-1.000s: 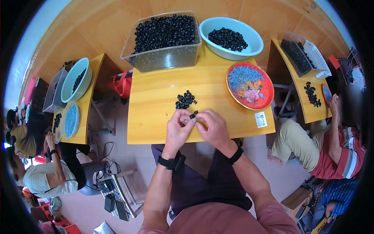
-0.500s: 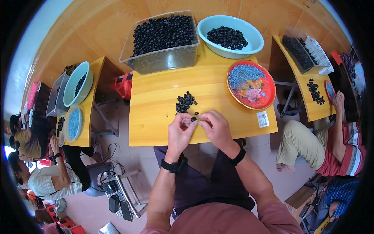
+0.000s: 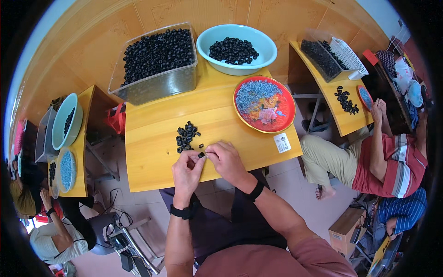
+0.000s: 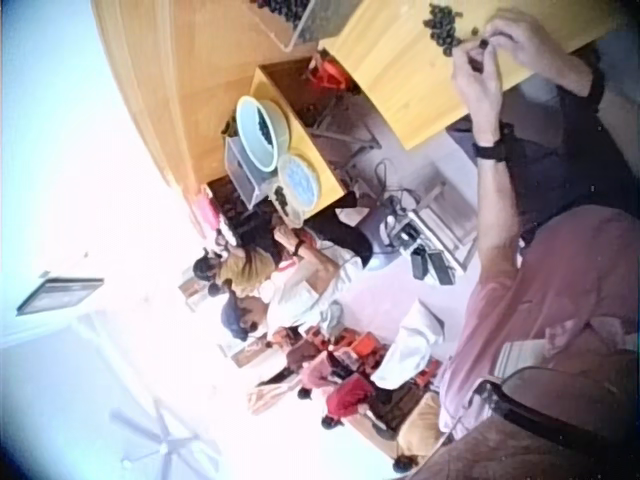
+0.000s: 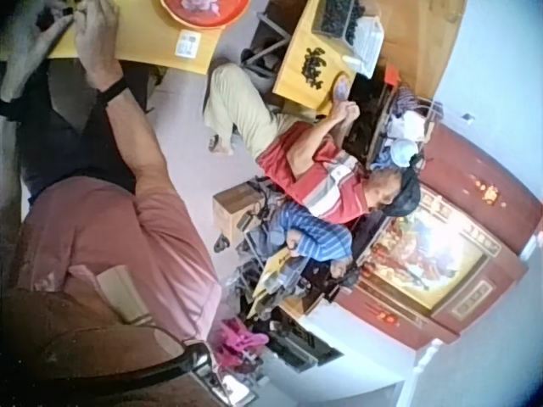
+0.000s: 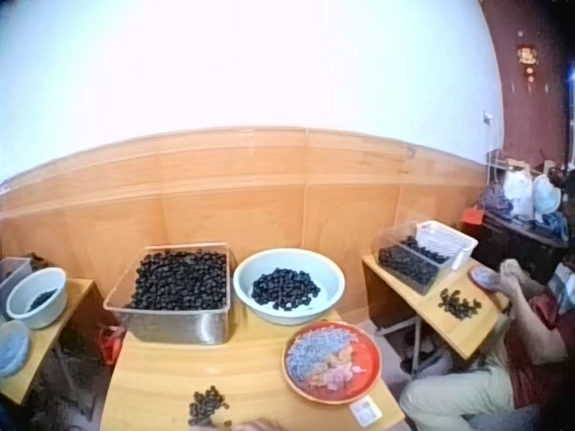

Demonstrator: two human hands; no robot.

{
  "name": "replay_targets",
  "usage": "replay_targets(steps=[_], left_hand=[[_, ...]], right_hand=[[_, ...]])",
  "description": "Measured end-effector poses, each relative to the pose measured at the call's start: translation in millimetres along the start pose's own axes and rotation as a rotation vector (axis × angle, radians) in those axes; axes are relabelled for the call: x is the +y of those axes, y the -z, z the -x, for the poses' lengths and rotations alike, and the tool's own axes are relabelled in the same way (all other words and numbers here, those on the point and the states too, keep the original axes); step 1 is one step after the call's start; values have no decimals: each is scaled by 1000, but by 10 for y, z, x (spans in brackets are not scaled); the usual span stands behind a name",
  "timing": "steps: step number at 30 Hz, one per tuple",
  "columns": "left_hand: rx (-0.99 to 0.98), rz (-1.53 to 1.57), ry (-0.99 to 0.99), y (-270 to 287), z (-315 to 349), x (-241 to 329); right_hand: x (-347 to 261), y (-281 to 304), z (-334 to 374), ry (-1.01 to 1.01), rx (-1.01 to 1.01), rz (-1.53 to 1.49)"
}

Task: Sorting and assembling small black plastic components by hand.

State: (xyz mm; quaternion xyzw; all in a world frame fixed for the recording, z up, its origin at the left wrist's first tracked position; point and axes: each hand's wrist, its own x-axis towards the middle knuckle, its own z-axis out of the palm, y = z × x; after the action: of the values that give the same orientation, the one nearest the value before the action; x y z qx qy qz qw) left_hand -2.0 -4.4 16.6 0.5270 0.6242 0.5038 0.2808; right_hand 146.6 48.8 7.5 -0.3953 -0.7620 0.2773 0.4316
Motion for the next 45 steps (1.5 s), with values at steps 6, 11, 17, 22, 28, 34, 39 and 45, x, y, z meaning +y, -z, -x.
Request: replay_targets(steps=[6, 11, 17, 22, 28, 34, 39, 45], left_hand=[[10, -9, -42, 7, 21, 16], [56, -115, -30, 20, 41, -5], [15, -59, -106, -36, 0, -41], [-12, -84, -83, -6, -5, -54], [-17, -40, -52, -14, -8, -35], [-1, -50, -82, -12, -9, -57], [-9, 37, 0, 25, -31, -52], [16, 503, 85, 22, -54, -188]], right_hand=[[4, -35, 25, 27, 12, 39], [26, -89, 31, -38, 50, -41], [-23, 32, 8, -9, 29, -28], [-34, 1, 8, 63, 42, 21], [-50, 8, 29, 63, 37, -22], [-74, 3, 19, 87, 20, 62], [-5, 85, 0, -476, 59, -393], [56, 225, -340, -402, -206, -103]])
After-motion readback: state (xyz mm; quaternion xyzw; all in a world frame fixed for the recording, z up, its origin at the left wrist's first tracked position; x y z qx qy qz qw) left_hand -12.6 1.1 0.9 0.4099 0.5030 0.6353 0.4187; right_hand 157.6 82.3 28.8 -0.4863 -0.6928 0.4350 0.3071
